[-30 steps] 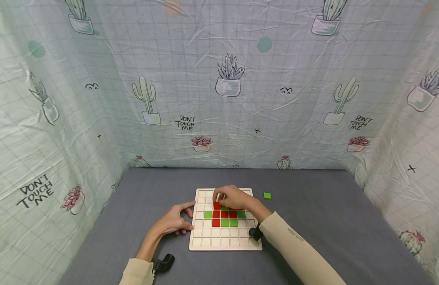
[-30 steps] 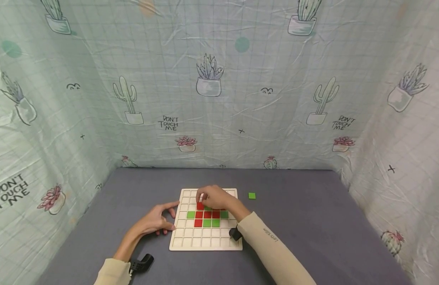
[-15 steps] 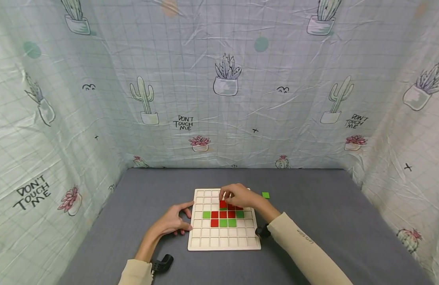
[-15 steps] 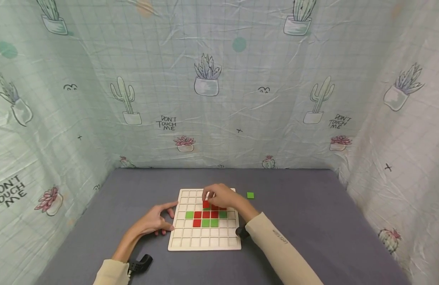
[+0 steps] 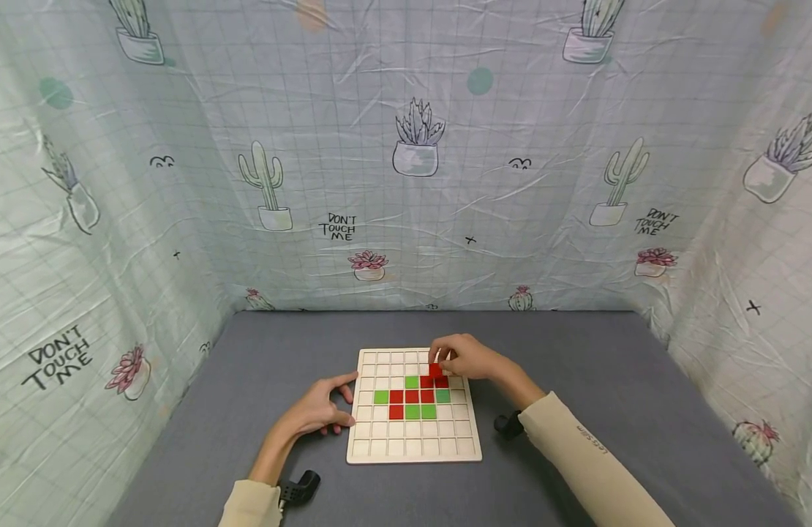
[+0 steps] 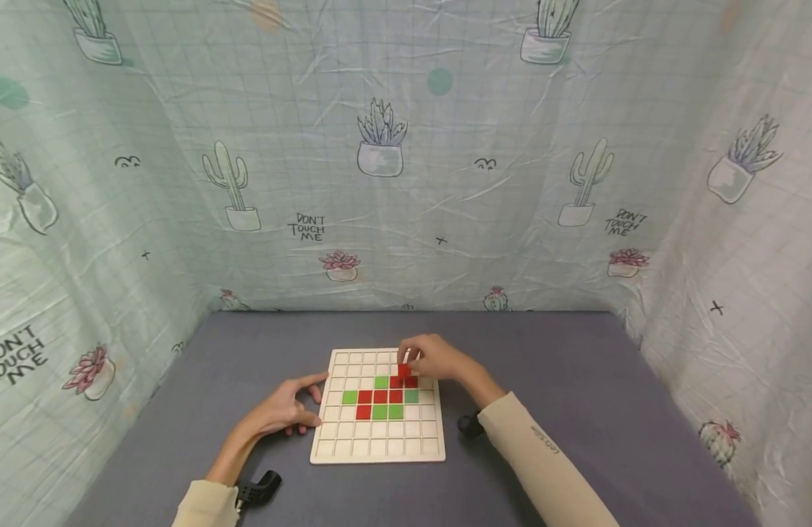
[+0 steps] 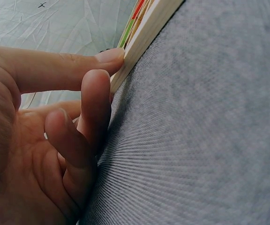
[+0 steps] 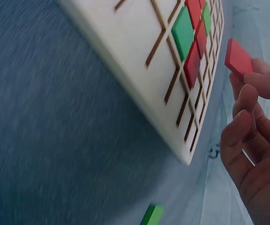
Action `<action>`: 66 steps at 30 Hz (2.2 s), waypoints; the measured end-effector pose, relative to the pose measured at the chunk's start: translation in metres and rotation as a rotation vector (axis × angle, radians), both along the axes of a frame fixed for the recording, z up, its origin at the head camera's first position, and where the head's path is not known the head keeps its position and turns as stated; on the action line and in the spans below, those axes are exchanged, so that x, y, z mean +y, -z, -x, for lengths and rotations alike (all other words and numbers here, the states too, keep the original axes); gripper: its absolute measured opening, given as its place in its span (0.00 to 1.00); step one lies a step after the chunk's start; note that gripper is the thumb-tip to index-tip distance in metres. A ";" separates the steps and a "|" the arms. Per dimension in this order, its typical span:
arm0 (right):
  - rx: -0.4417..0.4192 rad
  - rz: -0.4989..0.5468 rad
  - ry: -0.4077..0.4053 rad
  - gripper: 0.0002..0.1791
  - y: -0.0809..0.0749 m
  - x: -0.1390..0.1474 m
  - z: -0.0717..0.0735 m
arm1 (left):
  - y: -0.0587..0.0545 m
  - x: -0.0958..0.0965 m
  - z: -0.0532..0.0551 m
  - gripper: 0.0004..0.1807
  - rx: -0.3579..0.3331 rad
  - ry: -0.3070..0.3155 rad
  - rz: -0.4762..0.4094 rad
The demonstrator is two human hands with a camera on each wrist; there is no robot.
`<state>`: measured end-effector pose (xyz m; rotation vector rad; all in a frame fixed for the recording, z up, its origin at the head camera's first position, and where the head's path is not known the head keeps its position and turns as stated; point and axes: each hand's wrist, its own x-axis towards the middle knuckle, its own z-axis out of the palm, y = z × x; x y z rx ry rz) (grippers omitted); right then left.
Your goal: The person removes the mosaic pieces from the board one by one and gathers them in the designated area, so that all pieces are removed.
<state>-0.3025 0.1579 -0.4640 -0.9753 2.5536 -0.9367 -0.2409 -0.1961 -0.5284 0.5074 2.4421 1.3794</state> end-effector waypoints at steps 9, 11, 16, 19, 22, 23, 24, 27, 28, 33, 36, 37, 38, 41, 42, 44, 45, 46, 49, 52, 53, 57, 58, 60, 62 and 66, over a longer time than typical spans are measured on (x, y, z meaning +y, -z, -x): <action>-0.033 0.013 0.041 0.11 -0.002 0.033 0.002 | -0.003 0.000 -0.001 0.50 0.003 0.008 0.004; -0.036 0.014 0.052 0.11 -0.004 0.041 0.002 | -0.003 0.000 -0.001 0.50 0.005 0.004 0.005; -0.038 0.018 0.090 0.11 -0.002 0.063 0.004 | -0.003 0.001 -0.001 0.50 0.011 -0.006 0.010; -0.034 0.019 0.119 0.11 0.000 0.075 0.005 | -0.003 0.001 -0.002 0.50 0.010 -0.007 0.007; -0.019 0.014 0.153 0.11 0.003 0.087 0.006 | -0.004 0.001 -0.002 0.50 0.005 -0.005 0.000; -0.016 0.014 0.162 0.11 0.004 0.090 0.006 | -0.004 0.001 -0.002 0.50 0.004 -0.005 -0.001; -0.017 0.016 0.170 0.11 0.005 0.094 0.007 | -0.004 0.001 -0.002 0.50 0.003 -0.005 -0.002; -0.029 0.023 0.199 0.10 0.007 0.106 0.008 | -0.004 0.001 -0.002 0.50 0.000 -0.004 -0.001; -0.035 0.026 0.205 0.10 0.007 0.110 0.008 | -0.004 0.001 -0.002 0.50 0.001 -0.003 -0.001; -0.050 0.027 0.247 0.10 0.012 0.125 0.009 | -0.005 0.001 -0.001 0.50 -0.001 -0.001 0.002; -0.048 0.020 0.260 0.10 0.015 0.131 0.009 | -0.005 0.001 -0.001 0.50 -0.006 -0.004 0.004; -0.047 0.016 0.262 0.10 0.016 0.133 0.010 | -0.006 0.001 -0.001 0.50 -0.008 -0.004 0.005; -0.046 0.013 0.268 0.10 0.017 0.134 0.010 | -0.006 0.001 -0.001 0.50 -0.011 -0.005 0.006; -0.035 0.003 0.280 0.10 0.022 0.137 0.010 | -0.007 0.001 -0.002 0.50 -0.012 -0.006 0.010; -0.030 0.001 0.288 0.10 0.024 0.138 0.010 | -0.007 0.001 -0.002 0.50 -0.012 -0.006 0.011; -0.026 0.003 0.300 0.11 0.026 0.139 0.009 | -0.007 0.000 -0.001 0.50 -0.011 -0.004 0.012; -0.027 0.006 0.308 0.10 0.027 0.139 0.009 | -0.007 0.000 -0.001 0.50 -0.011 -0.004 0.013; -0.026 0.007 0.317 0.10 0.028 0.140 0.009 | -0.007 0.000 -0.001 0.51 -0.011 -0.003 0.014; -0.010 -0.005 0.340 0.10 0.030 0.140 0.008 | -0.007 0.000 -0.001 0.51 -0.014 0.001 0.018; 0.020 -0.025 0.346 0.11 0.032 0.140 0.008 | -0.006 0.000 -0.001 0.51 -0.016 -0.002 0.020; 0.028 -0.033 0.349 0.11 0.032 0.139 0.008 | -0.006 0.000 -0.001 0.51 -0.017 -0.004 0.019; 0.046 -0.048 0.348 0.12 0.032 0.138 0.007 | -0.006 0.000 -0.001 0.51 -0.014 -0.005 0.018; 0.050 -0.052 0.346 0.12 0.032 0.137 0.007 | -0.006 0.000 -0.001 0.51 -0.014 -0.004 0.018; 0.048 -0.057 0.352 0.12 0.032 0.136 0.007 | -0.006 0.000 -0.001 0.50 -0.012 -0.002 0.017; 0.042 -0.061 0.354 0.13 0.032 0.136 0.007 | -0.006 0.000 -0.001 0.51 -0.012 0.001 0.016; 0.035 -0.076 0.349 0.13 0.033 0.137 0.007 | -0.005 0.000 0.000 0.50 -0.013 0.004 0.015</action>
